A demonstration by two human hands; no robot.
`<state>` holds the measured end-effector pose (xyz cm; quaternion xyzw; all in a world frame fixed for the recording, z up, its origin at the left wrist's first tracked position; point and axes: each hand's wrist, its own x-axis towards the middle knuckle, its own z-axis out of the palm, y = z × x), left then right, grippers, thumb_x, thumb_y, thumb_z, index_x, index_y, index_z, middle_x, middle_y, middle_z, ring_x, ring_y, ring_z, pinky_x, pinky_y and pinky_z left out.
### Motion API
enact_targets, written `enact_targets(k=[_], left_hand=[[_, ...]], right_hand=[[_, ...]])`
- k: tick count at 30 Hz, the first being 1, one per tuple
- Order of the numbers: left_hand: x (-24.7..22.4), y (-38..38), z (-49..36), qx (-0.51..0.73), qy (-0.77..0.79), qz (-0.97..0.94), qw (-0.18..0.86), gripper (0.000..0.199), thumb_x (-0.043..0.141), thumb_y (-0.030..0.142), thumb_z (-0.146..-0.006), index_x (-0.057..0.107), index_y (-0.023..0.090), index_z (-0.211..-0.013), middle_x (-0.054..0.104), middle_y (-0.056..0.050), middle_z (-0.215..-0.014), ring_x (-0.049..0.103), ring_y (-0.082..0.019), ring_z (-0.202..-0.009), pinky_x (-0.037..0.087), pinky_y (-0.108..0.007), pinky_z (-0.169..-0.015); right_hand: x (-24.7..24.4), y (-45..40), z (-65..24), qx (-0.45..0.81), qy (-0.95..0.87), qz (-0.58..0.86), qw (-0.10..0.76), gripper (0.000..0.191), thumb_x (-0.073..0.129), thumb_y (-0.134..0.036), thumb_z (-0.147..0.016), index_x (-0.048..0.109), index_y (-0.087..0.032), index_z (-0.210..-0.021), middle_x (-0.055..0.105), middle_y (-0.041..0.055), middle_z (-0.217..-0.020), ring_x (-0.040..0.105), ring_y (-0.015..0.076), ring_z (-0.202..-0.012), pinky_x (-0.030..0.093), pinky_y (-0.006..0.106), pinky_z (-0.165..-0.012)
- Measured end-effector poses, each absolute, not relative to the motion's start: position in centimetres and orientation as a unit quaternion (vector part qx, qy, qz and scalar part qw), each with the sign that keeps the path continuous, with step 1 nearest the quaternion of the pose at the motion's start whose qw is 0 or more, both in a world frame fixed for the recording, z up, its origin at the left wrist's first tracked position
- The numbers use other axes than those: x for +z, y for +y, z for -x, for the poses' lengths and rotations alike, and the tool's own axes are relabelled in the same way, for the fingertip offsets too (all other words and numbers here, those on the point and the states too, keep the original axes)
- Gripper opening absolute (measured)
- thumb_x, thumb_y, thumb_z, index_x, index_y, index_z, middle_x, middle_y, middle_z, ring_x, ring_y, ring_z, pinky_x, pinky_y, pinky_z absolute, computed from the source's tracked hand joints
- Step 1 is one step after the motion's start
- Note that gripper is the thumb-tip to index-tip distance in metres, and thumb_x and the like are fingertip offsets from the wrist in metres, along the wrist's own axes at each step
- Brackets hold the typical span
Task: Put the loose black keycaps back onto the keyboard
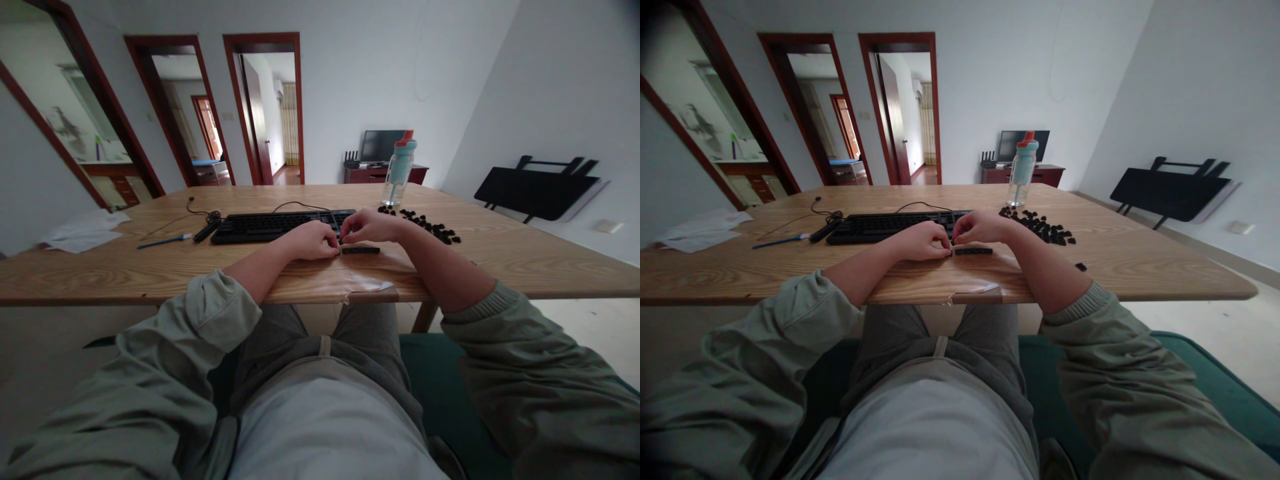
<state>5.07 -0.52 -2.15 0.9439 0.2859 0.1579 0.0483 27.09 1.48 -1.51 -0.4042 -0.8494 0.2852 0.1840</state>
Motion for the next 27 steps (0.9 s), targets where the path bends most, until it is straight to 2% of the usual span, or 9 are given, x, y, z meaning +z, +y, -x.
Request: enact_targets(k=[11, 27], left_hand=[[-2.1, -0.4, -4.7, 0.165, 0.28, -0.945, 0.042, 0.017, 0.065, 0.027, -0.076, 0.078, 0.018, -0.079, 0.073, -0.004, -0.079, 0.064, -0.017, -0.073, 0.045, -0.026, -0.07], [-2.2, -0.2, -4.3, 0.151, 0.307, -0.937, 0.068, 0.018, 0.064, 0.027, -0.074, 0.078, 0.018, -0.082, 0.073, -0.004, -0.08, 0.064, -0.017, -0.073, 0.045, -0.026, -0.07]], right_hand=[[-1.2, 0.5, -26.1, 0.291, -0.852, 0.412, 0.142, 0.021, 0.07, -0.034, -0.064, 0.072, -0.017, -0.076, 0.064, -0.0003, -0.069, 0.05, 0.0135, -0.064, 0.037, 0.028, -0.061], [-1.7, 0.7, -25.9, 0.29, -0.857, 0.408, 0.123, 0.022, 0.069, -0.037, -0.066, 0.07, -0.017, -0.076, 0.059, -0.0021, -0.065, 0.047, 0.0122, -0.061, 0.034, 0.027, -0.058]])
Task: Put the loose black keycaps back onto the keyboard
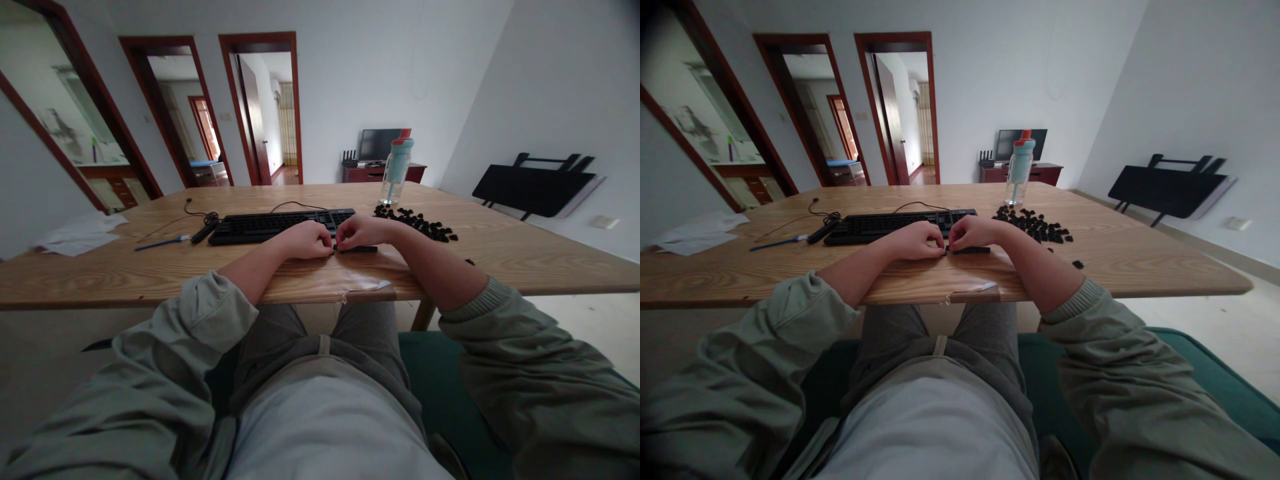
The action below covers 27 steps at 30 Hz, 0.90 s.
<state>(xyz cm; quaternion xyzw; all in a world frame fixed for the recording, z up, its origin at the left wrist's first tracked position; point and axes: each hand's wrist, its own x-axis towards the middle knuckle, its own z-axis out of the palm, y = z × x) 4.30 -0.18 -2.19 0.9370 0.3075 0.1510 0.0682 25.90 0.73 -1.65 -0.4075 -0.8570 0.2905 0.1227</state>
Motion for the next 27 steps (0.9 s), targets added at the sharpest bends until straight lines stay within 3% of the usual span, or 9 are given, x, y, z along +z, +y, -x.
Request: enact_targets(k=[27], left_hand=[[-2.21, -0.16, -4.46, 0.141, 0.303, -0.941, 0.049, 0.021, 0.06, 0.027, -0.077, 0.076, 0.015, -0.084, 0.073, -0.004, -0.082, 0.062, -0.015, -0.073, 0.043, -0.023, -0.066]], right_hand=[[-1.67, 1.02, -26.26, 0.267, -0.87, 0.408, 0.075, 0.02, 0.065, -0.034, -0.068, 0.067, -0.018, -0.08, 0.057, -0.0014, -0.069, 0.047, 0.0138, -0.064, 0.036, 0.027, -0.06]])
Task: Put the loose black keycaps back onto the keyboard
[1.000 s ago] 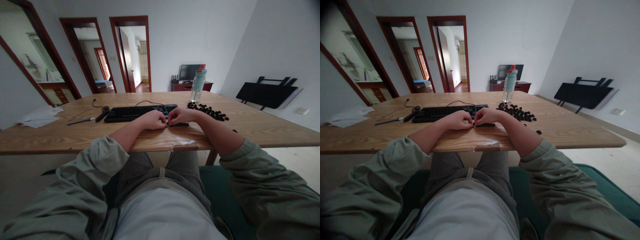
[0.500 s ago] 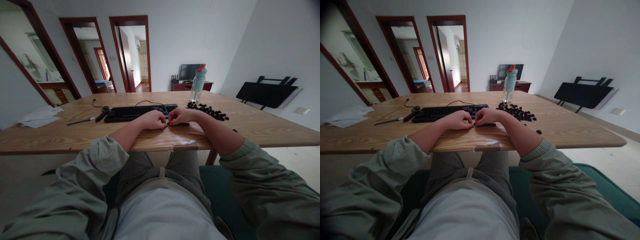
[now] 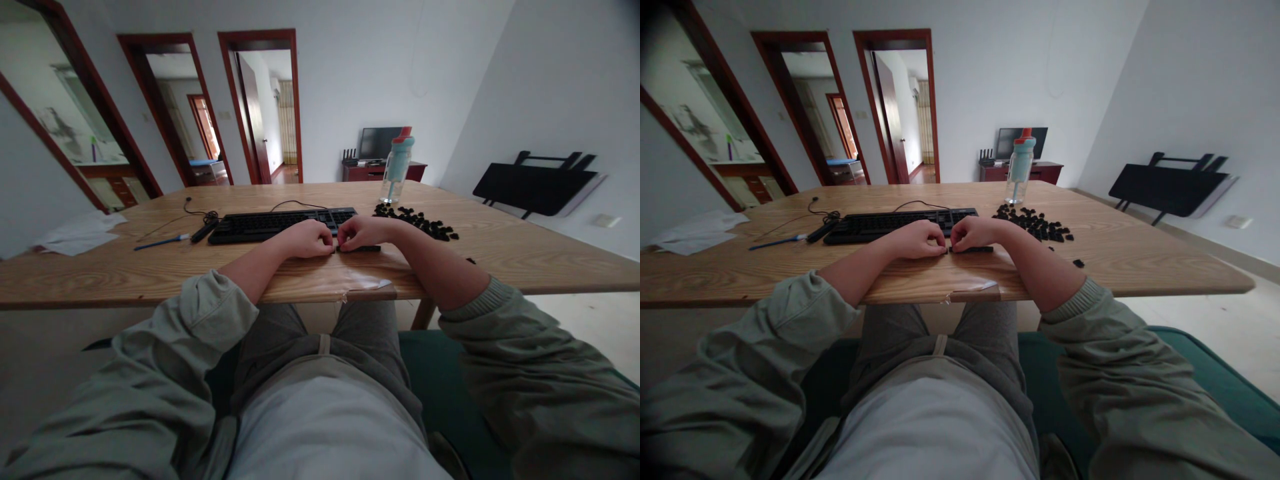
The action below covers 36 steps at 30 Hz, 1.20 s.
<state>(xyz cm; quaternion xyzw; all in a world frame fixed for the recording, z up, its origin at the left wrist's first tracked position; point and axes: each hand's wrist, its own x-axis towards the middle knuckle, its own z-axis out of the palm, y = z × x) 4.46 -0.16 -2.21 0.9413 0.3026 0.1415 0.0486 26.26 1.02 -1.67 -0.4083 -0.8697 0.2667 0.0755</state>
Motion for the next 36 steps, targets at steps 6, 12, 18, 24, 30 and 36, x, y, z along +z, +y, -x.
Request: enact_targets(k=[6, 12, 18, 24, 30, 36], left_hand=[[-2.28, -0.03, -4.48, 0.144, 0.296, -0.943, 0.051, 0.021, 0.06, 0.028, -0.078, 0.076, 0.016, -0.082, 0.072, -0.004, -0.081, 0.062, -0.015, -0.072, 0.042, -0.024, -0.065], [-2.33, 0.01, -4.59, 0.142, 0.295, -0.944, 0.047, 0.02, 0.06, 0.027, -0.078, 0.076, 0.015, -0.082, 0.073, -0.004, -0.081, 0.063, -0.016, -0.073, 0.043, -0.024, -0.068], [-2.36, 0.02, -4.74, 0.144, 0.298, -0.942, 0.054, 0.02, 0.061, 0.028, -0.078, 0.076, 0.016, -0.083, 0.073, -0.004, -0.083, 0.063, -0.016, -0.074, 0.044, -0.024, -0.069], [-2.37, 0.07, -4.94, 0.142, 0.297, -0.943, 0.053, 0.021, 0.06, 0.027, -0.077, 0.077, 0.017, -0.083, 0.073, -0.004, -0.082, 0.063, -0.016, -0.073, 0.043, -0.025, -0.067], [-2.29, -0.06, -5.01, 0.141, 0.298, -0.943, 0.043, 0.022, 0.061, 0.028, -0.078, 0.077, 0.016, -0.086, 0.074, -0.005, -0.084, 0.064, -0.016, -0.075, 0.044, -0.024, -0.07], [-2.29, 0.0, -5.05, 0.143, 0.29, -0.946, 0.037, 0.022, 0.061, 0.028, -0.079, 0.078, 0.016, -0.087, 0.074, -0.005, -0.084, 0.064, -0.016, -0.076, 0.044, -0.024, -0.07]], right_hand=[[-1.56, 0.9, -26.19, 0.258, -0.87, 0.416, 0.069, 0.021, 0.066, -0.035, -0.068, 0.067, -0.018, -0.081, 0.058, -0.0014, -0.07, 0.048, 0.0136, -0.063, 0.037, 0.027, -0.06], [-1.68, 1.05, -26.33, 0.264, -0.869, 0.414, 0.063, 0.023, 0.067, -0.036, -0.068, 0.068, -0.018, -0.082, 0.058, -0.002, -0.068, 0.047, 0.0131, -0.063, 0.037, 0.027, -0.061], [-1.7, 1.04, -26.37, 0.262, -0.868, 0.417, 0.065, 0.024, 0.067, -0.037, -0.068, 0.068, -0.018, -0.082, 0.059, -0.0016, -0.069, 0.048, 0.0134, -0.064, 0.037, 0.027, -0.062], [-1.5, 1.03, -26.42, 0.266, -0.866, 0.42, 0.059, 0.025, 0.069, -0.038, -0.067, 0.069, -0.018, -0.082, 0.06, -0.0012, -0.07, 0.049, 0.0139, -0.065, 0.037, 0.027, -0.062], [-1.55, 1.13, -26.53, 0.268, -0.866, 0.419, 0.055, 0.025, 0.07, -0.037, -0.067, 0.07, -0.018, -0.084, 0.06, -0.001, -0.069, 0.05, 0.0143, -0.066, 0.038, 0.027, -0.064], [-1.44, 1.05, -26.48, 0.259, -0.866, 0.424, 0.048, 0.026, 0.069, -0.037, -0.067, 0.07, -0.017, -0.085, 0.061, -0.0005, -0.071, 0.049, 0.0142, -0.066, 0.038, 0.027, -0.064]])
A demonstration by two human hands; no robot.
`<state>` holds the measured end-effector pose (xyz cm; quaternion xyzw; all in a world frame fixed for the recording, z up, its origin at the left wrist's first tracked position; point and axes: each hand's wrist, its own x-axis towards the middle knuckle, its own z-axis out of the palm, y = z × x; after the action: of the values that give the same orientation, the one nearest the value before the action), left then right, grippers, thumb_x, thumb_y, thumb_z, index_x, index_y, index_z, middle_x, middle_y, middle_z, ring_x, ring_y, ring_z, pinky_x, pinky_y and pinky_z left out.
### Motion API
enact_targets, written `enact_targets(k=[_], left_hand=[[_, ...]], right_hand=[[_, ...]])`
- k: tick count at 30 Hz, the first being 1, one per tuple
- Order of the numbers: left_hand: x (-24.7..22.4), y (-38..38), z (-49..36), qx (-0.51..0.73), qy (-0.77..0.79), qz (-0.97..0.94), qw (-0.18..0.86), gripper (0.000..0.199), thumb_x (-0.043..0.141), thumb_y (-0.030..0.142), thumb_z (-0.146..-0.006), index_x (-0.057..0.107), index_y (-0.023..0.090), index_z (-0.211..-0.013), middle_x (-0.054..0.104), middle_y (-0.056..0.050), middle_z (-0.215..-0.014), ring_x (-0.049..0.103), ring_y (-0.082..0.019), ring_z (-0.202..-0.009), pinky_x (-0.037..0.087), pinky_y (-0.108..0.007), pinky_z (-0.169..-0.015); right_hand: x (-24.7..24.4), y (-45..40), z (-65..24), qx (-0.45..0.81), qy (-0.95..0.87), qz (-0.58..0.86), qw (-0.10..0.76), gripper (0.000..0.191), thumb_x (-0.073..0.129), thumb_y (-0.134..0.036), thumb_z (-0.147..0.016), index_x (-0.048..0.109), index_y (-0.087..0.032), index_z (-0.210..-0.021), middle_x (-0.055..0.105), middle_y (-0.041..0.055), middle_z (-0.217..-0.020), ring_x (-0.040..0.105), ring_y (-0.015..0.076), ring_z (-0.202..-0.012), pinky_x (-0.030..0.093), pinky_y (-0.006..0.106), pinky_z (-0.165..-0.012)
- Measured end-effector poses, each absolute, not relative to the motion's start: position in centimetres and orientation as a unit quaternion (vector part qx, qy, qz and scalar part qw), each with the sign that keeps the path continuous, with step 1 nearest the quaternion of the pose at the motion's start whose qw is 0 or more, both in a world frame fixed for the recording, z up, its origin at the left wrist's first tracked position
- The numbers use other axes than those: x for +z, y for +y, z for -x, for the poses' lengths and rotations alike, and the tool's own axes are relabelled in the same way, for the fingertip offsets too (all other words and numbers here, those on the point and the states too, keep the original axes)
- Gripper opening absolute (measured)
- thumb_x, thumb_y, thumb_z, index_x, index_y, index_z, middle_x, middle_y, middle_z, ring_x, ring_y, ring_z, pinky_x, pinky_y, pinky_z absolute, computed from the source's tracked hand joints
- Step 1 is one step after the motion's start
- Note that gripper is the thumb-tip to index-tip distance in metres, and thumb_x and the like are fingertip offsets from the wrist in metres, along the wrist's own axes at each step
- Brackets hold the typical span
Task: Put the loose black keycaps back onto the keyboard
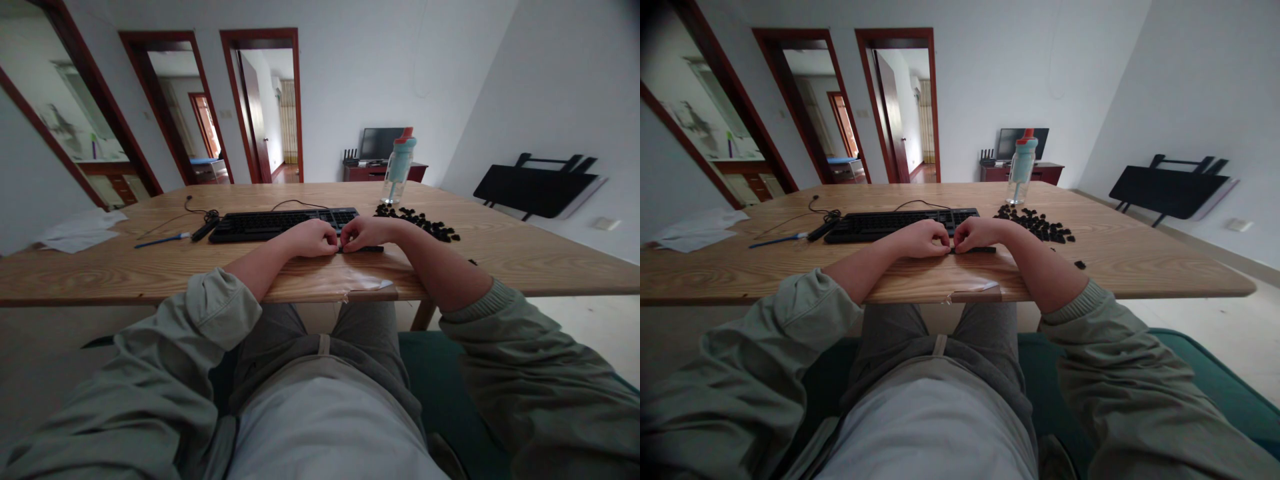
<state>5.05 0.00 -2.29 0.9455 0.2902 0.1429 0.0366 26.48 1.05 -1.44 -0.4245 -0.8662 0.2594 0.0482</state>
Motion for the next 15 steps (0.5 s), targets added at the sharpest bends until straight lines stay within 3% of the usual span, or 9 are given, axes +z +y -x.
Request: enact_targets(k=[6, 11, 15], left_hand=[[-2.3, 0.1, -5.1, 0.144, 0.296, -0.943, 0.051, 0.025, 0.059, 0.032, -0.081, 0.077, 0.016, -0.087, 0.073, -0.005, -0.083, 0.063, -0.016, -0.073, 0.043, -0.025, -0.069], [-1.9, 0.0, -4.8, 0.172, 0.31, -0.932, 0.076, 0.031, 0.055, 0.038, -0.086, 0.075, 0.015, -0.089, 0.072, -0.003, -0.082, 0.061, -0.016, -0.072, 0.042, -0.025, -0.067], [-1.4, 0.2, -4.0, 0.206, 0.328, -0.918, 0.088, 0.033, 0.055, 0.041, -0.086, 0.074, 0.014, -0.09, 0.07, -0.003, -0.08, 0.059, -0.015, -0.07, 0.041, -0.025, -0.065]], right_hand=[[-1.3, 1.1, -26.9, 0.264, -0.861, 0.427, 0.079, 0.036, 0.067, -0.048, -0.071, 0.071, -0.016, -0.087, 0.062, 0.0012, -0.073, 0.049, 0.0151, -0.067, 0.037, 0.027, -0.062], [-0.4, 1.3, -27.9, 0.207, -0.837, 0.461, 0.208, 0.04, 0.061, -0.054, -0.08, 0.071, -0.016, -0.09, 0.064, 0.0039, -0.078, 0.051, 0.0173, -0.073, 0.04, 0.028, -0.066], [0.5, 2.0, -30.2, 0.137, -0.787, 0.509, 0.321, 0.036, 0.062, -0.049, -0.081, 0.071, -0.015, -0.087, 0.066, 0.0069, -0.08, 0.054, 0.0185, -0.074, 0.041, 0.03, -0.068]])
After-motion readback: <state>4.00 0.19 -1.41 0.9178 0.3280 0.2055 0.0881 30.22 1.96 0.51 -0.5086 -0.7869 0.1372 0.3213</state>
